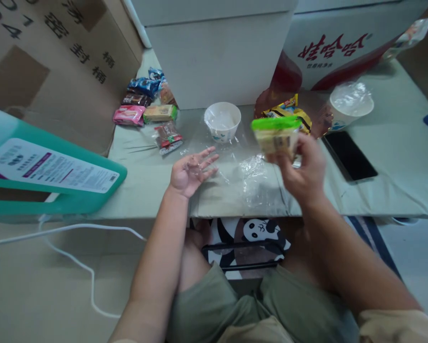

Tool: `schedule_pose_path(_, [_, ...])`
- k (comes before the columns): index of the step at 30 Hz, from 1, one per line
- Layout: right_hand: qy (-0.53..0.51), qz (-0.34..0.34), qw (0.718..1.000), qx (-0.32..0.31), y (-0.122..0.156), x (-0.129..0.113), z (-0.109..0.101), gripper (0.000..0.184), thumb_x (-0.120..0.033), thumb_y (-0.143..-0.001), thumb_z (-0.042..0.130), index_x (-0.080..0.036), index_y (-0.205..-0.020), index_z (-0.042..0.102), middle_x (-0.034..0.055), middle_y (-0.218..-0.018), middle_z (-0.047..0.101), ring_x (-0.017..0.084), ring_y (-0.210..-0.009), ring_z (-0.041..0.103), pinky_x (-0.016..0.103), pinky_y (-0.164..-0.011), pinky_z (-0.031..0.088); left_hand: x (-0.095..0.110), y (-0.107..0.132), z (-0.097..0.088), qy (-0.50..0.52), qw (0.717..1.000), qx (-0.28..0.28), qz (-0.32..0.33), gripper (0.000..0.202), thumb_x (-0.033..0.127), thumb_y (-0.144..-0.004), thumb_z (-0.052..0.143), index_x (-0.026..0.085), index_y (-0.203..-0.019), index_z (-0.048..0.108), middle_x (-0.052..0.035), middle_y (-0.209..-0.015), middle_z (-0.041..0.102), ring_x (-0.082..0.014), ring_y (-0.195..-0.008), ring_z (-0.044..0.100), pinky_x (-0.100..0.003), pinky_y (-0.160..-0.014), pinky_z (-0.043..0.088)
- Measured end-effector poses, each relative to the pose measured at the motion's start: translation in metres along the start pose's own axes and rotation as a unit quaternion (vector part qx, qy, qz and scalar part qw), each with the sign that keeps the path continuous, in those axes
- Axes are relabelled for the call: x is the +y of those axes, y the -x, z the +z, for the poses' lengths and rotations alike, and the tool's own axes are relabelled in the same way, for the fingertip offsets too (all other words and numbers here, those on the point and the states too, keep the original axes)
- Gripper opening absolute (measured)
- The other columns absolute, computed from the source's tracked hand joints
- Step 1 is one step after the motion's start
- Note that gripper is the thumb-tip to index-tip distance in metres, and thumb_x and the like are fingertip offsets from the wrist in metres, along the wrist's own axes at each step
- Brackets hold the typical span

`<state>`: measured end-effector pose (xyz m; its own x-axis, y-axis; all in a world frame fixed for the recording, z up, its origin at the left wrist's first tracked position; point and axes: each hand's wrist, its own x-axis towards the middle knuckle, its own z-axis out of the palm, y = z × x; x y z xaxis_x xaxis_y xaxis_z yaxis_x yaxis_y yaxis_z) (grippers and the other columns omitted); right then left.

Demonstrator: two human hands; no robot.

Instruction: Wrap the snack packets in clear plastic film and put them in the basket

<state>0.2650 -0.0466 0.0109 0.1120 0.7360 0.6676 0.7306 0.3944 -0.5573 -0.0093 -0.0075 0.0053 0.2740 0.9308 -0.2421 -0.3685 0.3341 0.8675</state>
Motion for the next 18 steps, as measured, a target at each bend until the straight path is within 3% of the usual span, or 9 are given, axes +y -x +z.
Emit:
schedule_pose_path(2, [0.075,-0.021,0.997,0.024,-0.027,0.013,-0.017,0.032,-0.035,-0.088,0.066,-0.022,-0.116,0.071,0.0115,-0.101,0.073,0.027,-0.088,0.066,0.042,-0.076,0.053,0.001,-0.001,0.000,0.004,1.000,0.007,-0.001,0.028,0.030,-0.064,0.062,0.018,-0.055,0.038,-0.0067,-0.128,0.073,-0.0307,-0.123,0.065,-0.046,-0.094,0.058])
schedule_pose_path(5, [0.178,-0.013,0.984,-0.020,-0.070,0.043,-0.027,0.045,-0.025,-0.079,0.074,-0.017,-0.124,0.074,0.0165,-0.104,0.076,0.030,-0.094,0.067,0.046,-0.084,0.051,0.002,-0.001,0.002,0.023,1.000,0.009,-0.011,0.026,0.027,-0.062,0.062,0.018,-0.054,0.039,-0.0063,-0.126,0.073,-0.0291,-0.121,0.066,-0.045,-0.093,0.058])
schedule_pose_path(9, [0.251,0.075,0.946,-0.194,-0.099,0.074,-0.022,0.051,-0.032,-0.072,0.085,-0.021,-0.122,0.077,0.0151,-0.106,0.077,0.031,-0.091,0.068,0.048,-0.078,0.051,0.001,-0.002,0.004,0.020,1.000,0.003,-0.015,0.023,0.026,-0.062,0.061,0.018,-0.054,0.040,-0.0076,-0.124,0.073,-0.0304,-0.121,0.066,-0.050,-0.096,0.058])
schedule_pose_path(10, [0.256,0.083,0.940,-0.208,-0.098,0.076,-0.023,0.050,-0.036,-0.073,0.085,-0.021,-0.121,0.077,0.0150,-0.106,0.077,0.032,-0.091,0.068,0.049,-0.077,0.052,0.001,-0.003,0.003,0.016,1.000,0.002,-0.016,0.024,0.027,-0.063,0.060,0.018,-0.054,0.040,-0.0081,-0.123,0.073,-0.0311,-0.121,0.066,-0.052,-0.097,0.057])
schedule_pose_path(14, [0.177,0.012,0.977,-0.114,-0.057,0.055,-0.039,0.028,-0.033,-0.094,0.060,-0.024,-0.118,0.070,0.0145,-0.113,0.075,0.030,-0.100,0.069,0.050,-0.088,0.053,0.002,-0.005,0.000,0.023,0.999,0.022,-0.040,0.020,0.026,-0.063,0.059,0.019,-0.054,0.043,-0.0079,-0.117,0.074,-0.0296,-0.116,0.069,-0.053,-0.099,0.057])
schedule_pose_path(15, [0.123,-0.018,0.989,-0.083,-0.039,0.045,-0.043,0.024,-0.031,-0.093,0.059,-0.023,-0.113,0.070,0.0138,-0.106,0.075,0.028,-0.090,0.070,0.048,-0.084,0.056,0.002,-0.006,-0.001,0.032,0.998,0.035,-0.049,0.018,0.024,-0.063,0.058,0.019,-0.055,0.044,-0.0075,-0.114,0.074,-0.0283,-0.114,0.069,-0.050,-0.097,0.058])
schedule_pose_path(16, [0.059,-0.047,0.993,-0.095,-0.019,0.036,-0.045,0.023,-0.032,-0.093,0.059,-0.023,-0.113,0.069,0.0129,-0.104,0.075,0.027,-0.091,0.071,0.046,-0.084,0.057,0.002,-0.007,-0.001,0.041,0.996,0.050,-0.057,0.017,0.023,-0.062,0.058,0.019,-0.055,0.044,-0.0072,-0.111,0.074,-0.0268,-0.111,0.071,-0.047,-0.095,0.059])
schedule_pose_path(18, [-0.041,-0.083,0.976,-0.198,0.022,0.019,-0.042,0.040,-0.044,-0.092,0.063,-0.023,-0.127,0.063,0.0129,-0.119,0.074,0.031,-0.108,0.071,0.049,-0.092,0.059,0.003,-0.007,-0.002,0.059,0.992,0.086,-0.067,0.017,0.022,-0.060,0.058,0.018,-0.054,0.043,-0.0070,-0.103,0.075,-0.0244,-0.102,0.072,-0.041,-0.088,0.062])
